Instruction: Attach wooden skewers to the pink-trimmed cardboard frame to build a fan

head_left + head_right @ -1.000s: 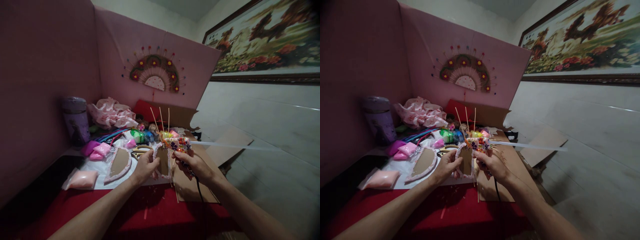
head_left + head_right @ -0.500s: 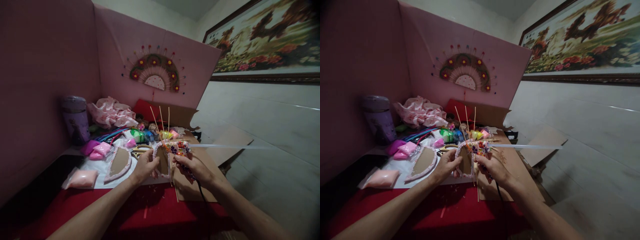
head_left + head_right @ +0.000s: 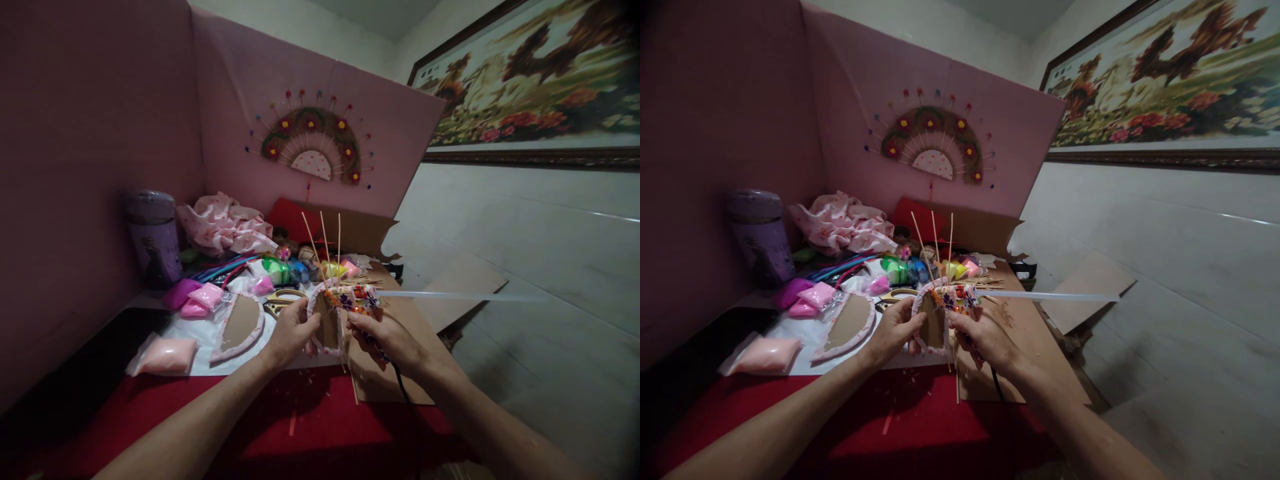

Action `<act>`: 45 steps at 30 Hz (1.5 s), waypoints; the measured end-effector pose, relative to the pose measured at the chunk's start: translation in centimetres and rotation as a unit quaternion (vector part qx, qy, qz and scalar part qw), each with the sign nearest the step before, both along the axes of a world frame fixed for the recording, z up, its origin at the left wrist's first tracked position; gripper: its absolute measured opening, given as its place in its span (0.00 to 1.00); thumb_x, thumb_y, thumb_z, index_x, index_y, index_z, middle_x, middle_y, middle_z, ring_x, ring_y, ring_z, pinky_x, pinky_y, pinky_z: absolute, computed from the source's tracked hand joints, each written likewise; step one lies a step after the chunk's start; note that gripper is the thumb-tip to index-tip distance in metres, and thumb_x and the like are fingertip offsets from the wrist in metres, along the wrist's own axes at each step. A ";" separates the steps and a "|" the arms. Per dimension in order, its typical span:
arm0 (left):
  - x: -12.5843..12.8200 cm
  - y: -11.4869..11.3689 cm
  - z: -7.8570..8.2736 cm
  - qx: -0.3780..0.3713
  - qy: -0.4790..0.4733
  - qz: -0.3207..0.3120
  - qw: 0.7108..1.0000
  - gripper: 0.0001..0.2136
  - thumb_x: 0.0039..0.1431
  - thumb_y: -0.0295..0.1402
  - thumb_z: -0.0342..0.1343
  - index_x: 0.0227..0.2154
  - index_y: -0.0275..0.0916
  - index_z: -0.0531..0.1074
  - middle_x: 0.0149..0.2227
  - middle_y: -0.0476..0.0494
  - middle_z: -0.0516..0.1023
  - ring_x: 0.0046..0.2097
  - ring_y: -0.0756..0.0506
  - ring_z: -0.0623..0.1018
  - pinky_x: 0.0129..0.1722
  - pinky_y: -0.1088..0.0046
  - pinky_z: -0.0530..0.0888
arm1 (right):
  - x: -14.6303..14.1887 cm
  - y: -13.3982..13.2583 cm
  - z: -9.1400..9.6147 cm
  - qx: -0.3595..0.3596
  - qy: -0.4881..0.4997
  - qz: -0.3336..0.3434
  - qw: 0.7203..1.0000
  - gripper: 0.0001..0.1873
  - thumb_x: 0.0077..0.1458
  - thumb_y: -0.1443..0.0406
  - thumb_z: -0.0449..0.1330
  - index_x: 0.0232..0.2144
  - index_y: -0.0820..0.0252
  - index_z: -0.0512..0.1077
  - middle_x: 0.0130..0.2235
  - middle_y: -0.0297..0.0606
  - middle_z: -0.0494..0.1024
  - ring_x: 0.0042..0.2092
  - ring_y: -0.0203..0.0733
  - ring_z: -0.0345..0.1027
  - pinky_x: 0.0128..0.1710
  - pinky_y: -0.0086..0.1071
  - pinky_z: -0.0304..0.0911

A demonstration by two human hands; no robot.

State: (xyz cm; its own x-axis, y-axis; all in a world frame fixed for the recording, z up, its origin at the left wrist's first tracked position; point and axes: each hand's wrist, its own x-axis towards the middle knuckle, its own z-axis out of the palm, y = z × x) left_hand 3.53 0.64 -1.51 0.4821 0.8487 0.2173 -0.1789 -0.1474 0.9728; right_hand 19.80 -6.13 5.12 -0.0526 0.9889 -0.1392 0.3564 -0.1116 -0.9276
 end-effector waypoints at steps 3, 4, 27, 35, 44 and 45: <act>0.0 0.0 0.0 0.001 0.000 0.002 1.000 0.09 0.52 0.39 0.52 0.29 0.38 0.62 0.14 0.55 0.69 0.13 0.50 0.69 0.10 0.79 0.64 | 0.1 0.1 0.0 -0.001 0.001 -0.001 1.000 0.18 0.51 0.53 0.52 0.18 0.59 0.60 0.15 0.27 0.57 0.15 0.29 0.49 0.09 0.22 0.48; 0.0 0.0 0.0 0.002 0.000 0.002 1.000 0.09 0.52 0.39 0.52 0.29 0.38 0.62 0.15 0.55 0.69 0.13 0.50 0.69 0.10 0.79 0.64 | 0.1 0.1 0.0 -0.004 0.000 -0.004 1.000 0.18 0.52 0.53 0.51 0.18 0.60 0.60 0.15 0.27 0.57 0.15 0.29 0.49 0.09 0.22 0.48; 0.1 0.0 0.0 -0.003 0.001 0.006 1.000 0.09 0.52 0.39 0.52 0.28 0.39 0.61 0.13 0.56 0.68 0.12 0.50 0.69 0.10 0.78 0.64 | 0.3 -0.2 -0.1 0.006 -0.032 -0.014 0.999 0.22 0.54 0.53 0.50 0.15 0.59 0.59 0.15 0.30 0.58 0.16 0.30 0.50 0.13 0.25 0.47; 0.1 0.0 0.2 -0.006 -0.001 0.006 1.000 0.09 0.51 0.38 0.53 0.28 0.39 0.61 0.13 0.57 0.67 0.12 0.51 0.69 0.10 0.79 0.64 | 0.3 -0.1 -0.1 -0.006 -0.021 -0.015 1.000 0.22 0.53 0.52 0.50 0.14 0.59 0.57 0.15 0.29 0.58 0.16 0.29 0.50 0.10 0.23 0.48; 0.1 0.0 0.1 -0.006 0.005 0.003 1.000 0.09 0.52 0.38 0.52 0.28 0.38 0.61 0.13 0.55 0.68 0.13 0.50 0.69 0.10 0.78 0.65 | 0.3 -0.1 -0.3 -0.001 -0.017 -0.002 1.000 0.22 0.53 0.52 0.51 0.14 0.59 0.57 0.15 0.29 0.58 0.15 0.29 0.50 0.10 0.24 0.47; 0.1 -0.1 0.1 -0.006 0.005 0.003 1.000 0.09 0.52 0.38 0.52 0.28 0.38 0.61 0.13 0.55 0.68 0.13 0.50 0.69 0.10 0.78 0.65 | 0.3 -0.1 -0.3 -0.003 -0.017 -0.004 1.000 0.22 0.53 0.52 0.51 0.14 0.59 0.57 0.15 0.29 0.58 0.15 0.29 0.50 0.10 0.24 0.47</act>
